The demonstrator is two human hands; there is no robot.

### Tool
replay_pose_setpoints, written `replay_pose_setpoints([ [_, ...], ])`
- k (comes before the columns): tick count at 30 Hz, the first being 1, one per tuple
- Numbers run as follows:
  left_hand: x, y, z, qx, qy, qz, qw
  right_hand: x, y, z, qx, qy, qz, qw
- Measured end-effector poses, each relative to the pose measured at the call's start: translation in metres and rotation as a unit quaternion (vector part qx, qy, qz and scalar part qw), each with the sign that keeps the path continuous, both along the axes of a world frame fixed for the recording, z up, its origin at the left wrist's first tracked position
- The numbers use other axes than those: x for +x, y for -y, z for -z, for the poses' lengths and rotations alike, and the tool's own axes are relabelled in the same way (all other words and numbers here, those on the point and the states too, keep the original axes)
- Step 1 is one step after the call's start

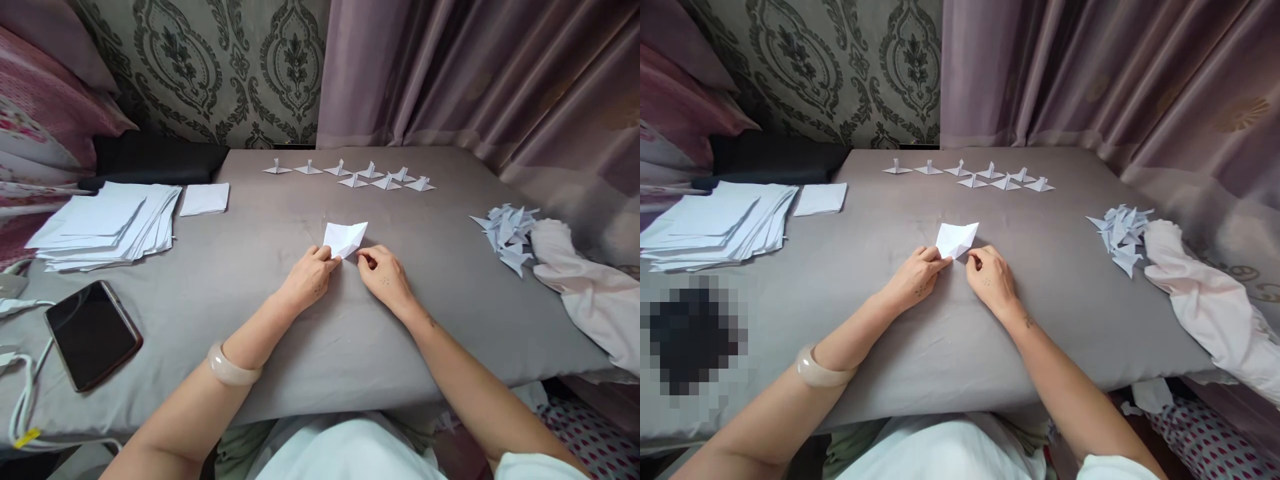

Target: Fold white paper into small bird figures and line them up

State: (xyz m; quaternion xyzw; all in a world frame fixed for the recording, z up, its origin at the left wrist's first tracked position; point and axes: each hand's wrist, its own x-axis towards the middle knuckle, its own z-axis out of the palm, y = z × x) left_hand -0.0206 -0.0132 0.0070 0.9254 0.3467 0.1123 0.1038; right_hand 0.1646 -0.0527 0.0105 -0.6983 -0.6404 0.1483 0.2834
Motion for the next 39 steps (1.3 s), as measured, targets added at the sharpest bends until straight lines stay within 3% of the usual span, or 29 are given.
replay_pose_setpoints([
  [10, 0.003, 0.002, 0.003, 0.011, -0.044, -0.01, 0.999, -0.009, 0.002, 0.004, 0.0, 0.006, -0.045, 0.999],
  [17, -0.001, 0.007, 0.0, -0.007, -0.025, 0.0, 1.0, -0.009, 0.007, 0.006, 0.01, 0.019, -0.091, 0.996],
  [26, -0.004, 0.011, 0.002, 0.001, -0.024, -0.009, 1.0, -0.014, 0.014, 0.0, 0.002, 0.125, -0.112, 0.986],
  [33, -0.011, 0.011, 0.0, -0.064, 0.117, -0.032, 0.991, -0.017, 0.016, -0.004, 0.006, 0.199, -0.124, 0.972],
  [39, -0.006, 0.01, -0.006, -0.189, 0.262, -0.167, 0.931, -0.02, 0.016, -0.011, -0.008, 0.248, -0.142, 0.958],
])
